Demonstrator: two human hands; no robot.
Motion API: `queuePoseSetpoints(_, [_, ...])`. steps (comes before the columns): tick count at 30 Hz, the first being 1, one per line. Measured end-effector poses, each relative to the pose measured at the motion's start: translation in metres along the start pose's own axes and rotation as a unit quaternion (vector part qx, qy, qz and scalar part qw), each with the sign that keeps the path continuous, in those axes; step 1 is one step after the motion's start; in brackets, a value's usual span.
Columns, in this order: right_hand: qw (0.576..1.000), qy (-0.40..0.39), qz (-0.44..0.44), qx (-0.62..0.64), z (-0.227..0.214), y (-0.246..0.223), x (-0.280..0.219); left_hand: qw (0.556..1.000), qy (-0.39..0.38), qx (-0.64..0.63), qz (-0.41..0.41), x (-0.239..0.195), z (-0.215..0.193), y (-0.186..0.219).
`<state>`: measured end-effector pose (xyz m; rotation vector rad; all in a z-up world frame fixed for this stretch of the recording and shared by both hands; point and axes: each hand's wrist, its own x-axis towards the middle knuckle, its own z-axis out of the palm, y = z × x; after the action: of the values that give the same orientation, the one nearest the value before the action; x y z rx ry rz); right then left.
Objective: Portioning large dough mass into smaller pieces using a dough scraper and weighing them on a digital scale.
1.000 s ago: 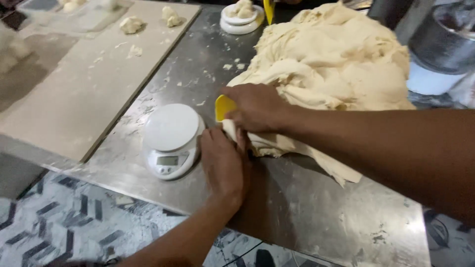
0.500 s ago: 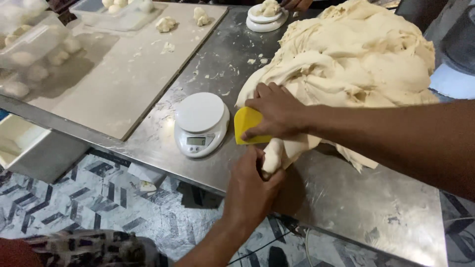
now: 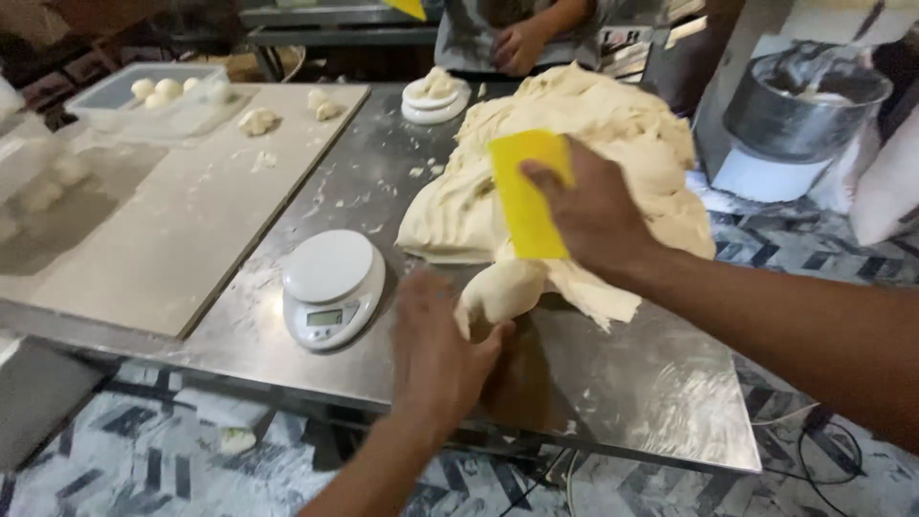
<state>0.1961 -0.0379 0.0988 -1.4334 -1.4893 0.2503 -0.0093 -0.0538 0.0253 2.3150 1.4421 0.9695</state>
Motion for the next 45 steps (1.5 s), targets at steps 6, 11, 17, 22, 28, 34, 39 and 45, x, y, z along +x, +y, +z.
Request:
queuePoseSetpoints(6, [0.974, 0.090, -0.094, -0.187, -0.069, 0.010, 0.007, 0.974, -0.219, 0.053, 0.009, 0.049, 0.009, 0.016])
queuePoseSetpoints(11, [0.963, -0.070, -0.127, -0.225, -0.062, 0.024, 0.035, 0.967, -0.231, 0.105, 0.015, 0.065, 0.031, 0.024])
queuePoseSetpoints(17, [0.956, -0.151, -0.078, -0.238, -0.012, 0.036, 0.034, 0.986, -0.112, 0.086, 0.084, 0.046, 0.042, 0.005])
queuePoseSetpoints(22, [0.931, -0.211, -0.079, -0.288, 0.005, 0.029, 0.033, 0.993, -0.084, 0.028, 0.082, 0.034, 0.032, 0.007])
queuePoseSetpoints(28, [0.918, -0.222, -0.060, -0.322, 0.023, 0.051, 0.027, 0.991, 0.004, 0.003, 0.131, 0.024, 0.037, -0.002])
queuePoseSetpoints(34, [0.933, -0.180, -0.073, -0.305, 0.031, 0.051, 0.018, 0.990, 0.020, -0.003, 0.139, 0.020, 0.037, -0.005])
queuePoseSetpoints(39, [0.908, -0.234, -0.043, -0.344, 0.039, 0.031, 0.019, 0.989, 0.020, -0.030, 0.144, 0.019, 0.033, -0.008])
queuePoseSetpoints(45, [0.926, -0.211, -0.059, -0.307, 0.049, 0.045, 0.022, 0.987, 0.001, -0.133, 0.092, 0.022, 0.033, -0.008])
